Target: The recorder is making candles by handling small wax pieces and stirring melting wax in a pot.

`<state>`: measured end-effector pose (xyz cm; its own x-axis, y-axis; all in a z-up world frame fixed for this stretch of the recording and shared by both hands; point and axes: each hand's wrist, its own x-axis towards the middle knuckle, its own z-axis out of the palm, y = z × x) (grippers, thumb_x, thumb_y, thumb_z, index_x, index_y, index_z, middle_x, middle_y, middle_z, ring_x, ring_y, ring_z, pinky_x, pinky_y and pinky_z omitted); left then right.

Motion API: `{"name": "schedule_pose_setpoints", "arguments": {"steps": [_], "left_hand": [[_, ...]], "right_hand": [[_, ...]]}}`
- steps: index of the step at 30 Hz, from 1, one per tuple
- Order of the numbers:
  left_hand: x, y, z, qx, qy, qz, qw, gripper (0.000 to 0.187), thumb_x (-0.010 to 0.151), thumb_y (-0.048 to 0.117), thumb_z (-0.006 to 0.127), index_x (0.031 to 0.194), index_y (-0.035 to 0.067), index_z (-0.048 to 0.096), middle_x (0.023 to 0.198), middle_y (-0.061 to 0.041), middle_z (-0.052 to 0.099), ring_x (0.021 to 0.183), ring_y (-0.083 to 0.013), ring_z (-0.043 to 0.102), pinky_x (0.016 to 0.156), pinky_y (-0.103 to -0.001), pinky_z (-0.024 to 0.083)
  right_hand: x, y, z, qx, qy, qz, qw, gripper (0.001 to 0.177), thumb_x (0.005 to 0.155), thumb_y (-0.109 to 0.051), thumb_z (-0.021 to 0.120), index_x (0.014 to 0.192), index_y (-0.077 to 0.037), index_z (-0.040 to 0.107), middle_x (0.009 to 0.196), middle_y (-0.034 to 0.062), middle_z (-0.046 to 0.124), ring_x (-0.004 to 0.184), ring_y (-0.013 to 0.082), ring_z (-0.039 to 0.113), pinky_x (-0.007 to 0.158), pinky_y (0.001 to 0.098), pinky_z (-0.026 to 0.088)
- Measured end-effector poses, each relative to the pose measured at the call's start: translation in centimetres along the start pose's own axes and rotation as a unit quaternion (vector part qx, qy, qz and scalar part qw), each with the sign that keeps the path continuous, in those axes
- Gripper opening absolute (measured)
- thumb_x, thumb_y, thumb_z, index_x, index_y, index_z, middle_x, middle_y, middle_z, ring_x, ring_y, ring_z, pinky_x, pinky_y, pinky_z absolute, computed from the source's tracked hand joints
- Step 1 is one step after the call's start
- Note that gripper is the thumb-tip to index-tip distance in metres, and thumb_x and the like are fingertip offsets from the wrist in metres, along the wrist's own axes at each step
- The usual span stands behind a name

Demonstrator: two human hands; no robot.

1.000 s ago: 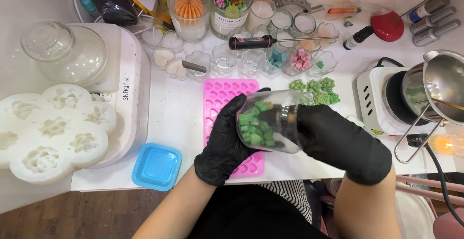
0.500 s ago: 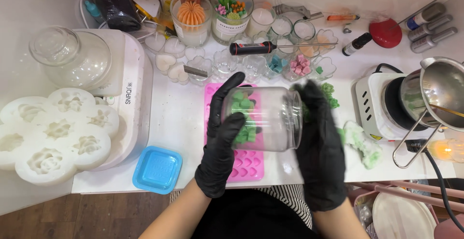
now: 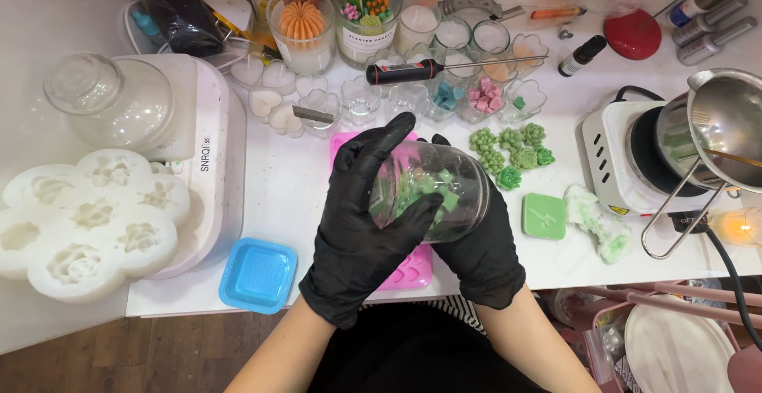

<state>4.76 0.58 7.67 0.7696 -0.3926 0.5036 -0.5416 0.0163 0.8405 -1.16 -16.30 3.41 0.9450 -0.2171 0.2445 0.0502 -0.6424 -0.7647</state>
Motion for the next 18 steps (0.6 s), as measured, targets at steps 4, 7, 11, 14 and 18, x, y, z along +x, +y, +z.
{"name": "schedule_pose_setpoints", "arguments": {"steps": [4, 7, 11, 14, 18], "left_hand": [[-0.2, 1.5, -0.2, 0.022, -0.002, 0.009, 1.000, 0.073, 0.089, 0.019, 0.086, 0.151, 0.012, 0.049, 0.147, -0.010, 0.058, 0.138, -0.0265, 0.057, 0.120, -0.036, 0.048], [0.6, 3.7, -0.8, 0.089, -0.013, -0.002, 0.996, 0.085, 0.075, 0.028, 0.091, 0.150, 0.013, 0.053, 0.144, -0.013, 0.056, 0.137, -0.0308, 0.057, 0.115, -0.039, 0.049], [0.9, 4.3, -0.7, 0.132, -0.036, 0.011, 0.990, 0.085, 0.068, 0.032, 0.094, 0.144, 0.014, 0.058, 0.141, -0.014, 0.059, 0.134, -0.0324, 0.057, 0.110, -0.041, 0.049], [0.5, 3.9, -0.5, 0.138, -0.023, -0.006, 0.990, 0.087, 0.069, 0.033, 0.094, 0.146, 0.017, 0.058, 0.143, -0.017, 0.057, 0.135, -0.0311, 0.058, 0.110, -0.039, 0.052], [0.2, 4.0, -0.5, 0.117, -0.019, 0.023, 0.993, 0.087, 0.070, 0.031, 0.092, 0.147, 0.019, 0.056, 0.146, -0.014, 0.057, 0.140, -0.0309, 0.058, 0.115, -0.041, 0.051]], "right_hand": [[-0.7, 2.6, 1.1, 0.055, 0.000, -0.002, 0.998, 0.060, 0.086, -0.017, 0.076, 0.139, 0.000, 0.055, 0.132, 0.0142, 0.068, 0.120, 0.0259, 0.067, 0.102, 0.0374, 0.054], [-1.2, 4.5, 2.4, 0.368, 0.005, 0.102, 0.924, 0.045, 0.096, -0.017, 0.064, 0.138, 0.000, 0.057, 0.129, 0.0148, 0.069, 0.116, 0.0264, 0.068, 0.099, 0.0392, 0.056], [-1.5, 3.2, 2.3, 0.656, -0.004, 0.219, 0.722, 0.038, 0.105, -0.017, 0.049, 0.137, 0.001, 0.055, 0.128, 0.0171, 0.067, 0.111, 0.0293, 0.068, 0.095, 0.0435, 0.058], [-3.0, 8.7, 3.5, 0.646, -0.007, 0.226, 0.729, 0.037, 0.107, -0.016, 0.050, 0.139, 0.002, 0.054, 0.127, 0.0180, 0.066, 0.109, 0.0301, 0.067, 0.092, 0.0451, 0.058], [-2.5, 6.9, 3.4, 0.673, -0.013, 0.259, 0.693, 0.039, 0.103, -0.016, 0.051, 0.139, -0.001, 0.055, 0.127, 0.0149, 0.066, 0.110, 0.0266, 0.066, 0.092, 0.0423, 0.057]]}}
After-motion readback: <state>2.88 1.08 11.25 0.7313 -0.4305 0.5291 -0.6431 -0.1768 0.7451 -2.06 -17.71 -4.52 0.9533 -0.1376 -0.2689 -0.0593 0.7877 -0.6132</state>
